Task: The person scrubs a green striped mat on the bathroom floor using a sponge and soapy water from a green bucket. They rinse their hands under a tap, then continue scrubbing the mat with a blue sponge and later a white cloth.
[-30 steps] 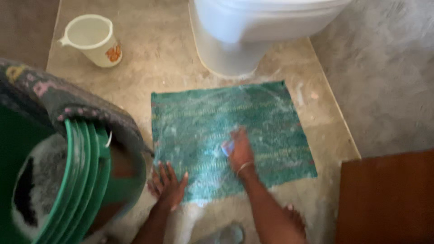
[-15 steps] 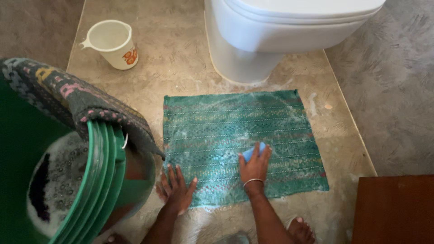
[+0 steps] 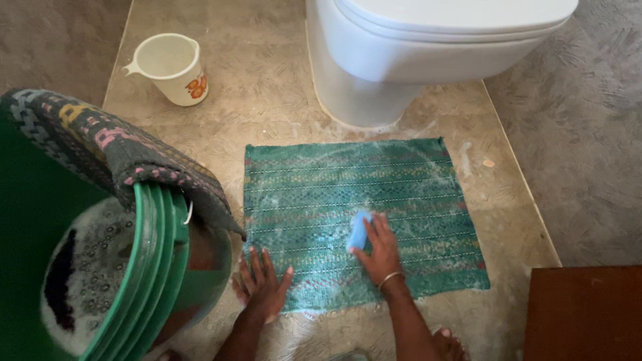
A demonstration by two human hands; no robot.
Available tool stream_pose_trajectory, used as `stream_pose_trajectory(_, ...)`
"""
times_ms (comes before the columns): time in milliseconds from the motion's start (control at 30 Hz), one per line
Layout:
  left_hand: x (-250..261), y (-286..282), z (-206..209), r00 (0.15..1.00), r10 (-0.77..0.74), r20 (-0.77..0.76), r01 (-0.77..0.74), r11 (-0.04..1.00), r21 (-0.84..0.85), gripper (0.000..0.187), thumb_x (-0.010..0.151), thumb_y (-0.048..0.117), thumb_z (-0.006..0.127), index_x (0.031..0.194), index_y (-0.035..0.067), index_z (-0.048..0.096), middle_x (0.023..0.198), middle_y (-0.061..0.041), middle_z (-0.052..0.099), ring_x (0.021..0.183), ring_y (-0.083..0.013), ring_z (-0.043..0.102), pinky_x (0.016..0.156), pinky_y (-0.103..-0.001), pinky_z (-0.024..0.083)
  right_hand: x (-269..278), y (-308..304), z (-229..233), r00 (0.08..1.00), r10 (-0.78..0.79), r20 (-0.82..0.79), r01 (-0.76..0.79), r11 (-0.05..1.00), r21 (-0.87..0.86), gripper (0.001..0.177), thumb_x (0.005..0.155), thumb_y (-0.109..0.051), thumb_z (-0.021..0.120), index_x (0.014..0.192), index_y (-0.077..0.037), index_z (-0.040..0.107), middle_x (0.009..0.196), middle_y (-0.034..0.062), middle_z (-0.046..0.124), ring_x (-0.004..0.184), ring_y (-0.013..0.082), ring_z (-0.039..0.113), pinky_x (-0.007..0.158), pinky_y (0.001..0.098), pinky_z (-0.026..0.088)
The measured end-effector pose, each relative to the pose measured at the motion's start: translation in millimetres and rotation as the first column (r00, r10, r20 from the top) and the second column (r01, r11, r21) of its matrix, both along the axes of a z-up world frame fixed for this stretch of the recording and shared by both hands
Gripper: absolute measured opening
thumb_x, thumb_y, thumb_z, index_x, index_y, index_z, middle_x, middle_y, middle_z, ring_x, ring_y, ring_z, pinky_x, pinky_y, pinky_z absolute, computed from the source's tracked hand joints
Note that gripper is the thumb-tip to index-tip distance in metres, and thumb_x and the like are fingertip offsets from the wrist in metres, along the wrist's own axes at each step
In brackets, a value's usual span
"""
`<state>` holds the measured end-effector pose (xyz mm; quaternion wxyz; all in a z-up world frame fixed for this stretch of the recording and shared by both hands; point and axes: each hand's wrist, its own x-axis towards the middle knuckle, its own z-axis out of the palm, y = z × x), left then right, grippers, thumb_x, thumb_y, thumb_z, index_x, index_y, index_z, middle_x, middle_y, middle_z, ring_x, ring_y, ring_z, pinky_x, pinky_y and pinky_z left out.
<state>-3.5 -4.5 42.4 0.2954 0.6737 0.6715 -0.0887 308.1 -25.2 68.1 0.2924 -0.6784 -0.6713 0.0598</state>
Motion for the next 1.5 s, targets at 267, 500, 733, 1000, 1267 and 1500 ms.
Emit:
stream_pose_trajectory(267,-0.6,3.4,14.8,1.0,0.01,0.029,-0.007,0.995,-0.1,0.101,0.093,0.08,0.028,0.163,0.021,-0.015,0.169,-0.004,-0.033,0.154,-0.0345,-0.03,0.118,-0.064,-0.012,27.1,55.1,0.1,0.966,0.08,0.245,-0.056,0.993,-0.105,0.087,0.081,-0.052,0.074,0.151,-0.01,0.043,0.16,0.0203,0.037,0.149,0.0421,0.029,0.116,0.0597,0.02)
stream_pose_trajectory(500,-1.0,5.0,4.1,1.0,-0.009,0.018,0.011,0.995,-0.098,0.101,0.094,0.08,0.026,0.163,0.02,-0.015,0.169,-0.005,-0.033,0.154,-0.0363,-0.029,0.118,-0.065,-0.013,52.6,72.3,5.2,0.945,-0.237,0.226,0.252,0.967,-0.04,0.069,0.085,-0.042,0.072,0.145,-0.012,0.055,0.155,0.0255,0.044,0.14,0.0444,0.044,0.118,0.0509,0.035)
stream_pose_trajectory(733,0.5,0.2,-9.0,1.0,-0.003,-0.028,0.002,0.999,-0.032,0.101,0.093,0.079,0.032,0.163,0.02,-0.011,0.17,-0.006,-0.027,0.155,-0.0387,-0.026,0.117,-0.065,-0.011,45.2,89.9,-14.6,0.974,-0.083,0.212,0.098,0.993,-0.061,0.066,0.083,-0.036,0.072,0.141,-0.01,0.055,0.153,0.0322,0.041,0.142,0.0484,0.038,0.119,0.0516,0.032)
stream_pose_trajectory(1000,-1.5,3.0,-4.4,1.0,-0.001,-0.01,0.0,0.999,-0.053,0.1,0.095,0.077,0.035,0.163,0.02,-0.01,0.171,-0.007,-0.025,0.154,-0.0386,-0.022,0.117,-0.065,-0.01,68.3,144.6,-19.8,0.906,-0.307,0.291,0.332,0.942,-0.041,0.059,0.096,-0.036,0.067,0.145,-0.006,0.052,0.156,0.0362,0.032,0.146,0.0521,0.031,0.123,0.0543,0.025)
stream_pose_trajectory(1267,-2.3,0.3,-32.6,0.993,-0.042,-0.109,0.045,0.999,0.025,0.097,0.095,0.077,0.037,0.164,0.02,-0.002,0.171,-0.009,-0.017,0.154,-0.0415,-0.015,0.117,-0.068,-0.004,77.8,184.6,-33.3,0.949,0.151,0.276,-0.142,0.989,-0.05,0.067,0.092,-0.04,0.066,0.149,-0.008,0.051,0.155,0.0386,0.032,0.143,0.053,0.033,0.12,0.053,0.026)
stream_pose_trajectory(1500,1.8,-9.0,-60.5,0.999,-0.018,-0.03,0.031,0.854,0.52,0.101,0.083,0.076,0.043,0.16,0.02,0.01,0.17,-0.01,-0.003,0.15,-0.0435,-0.004,0.109,-0.074,0.005,69.5,226.1,-31.0,0.91,-0.127,0.394,0.209,0.963,-0.172,0.06,0.098,-0.044,0.064,0.141,-0.004,0.054,0.15,0.0346,0.039,0.145,0.0503,0.036,0.124,0.0543,0.025)
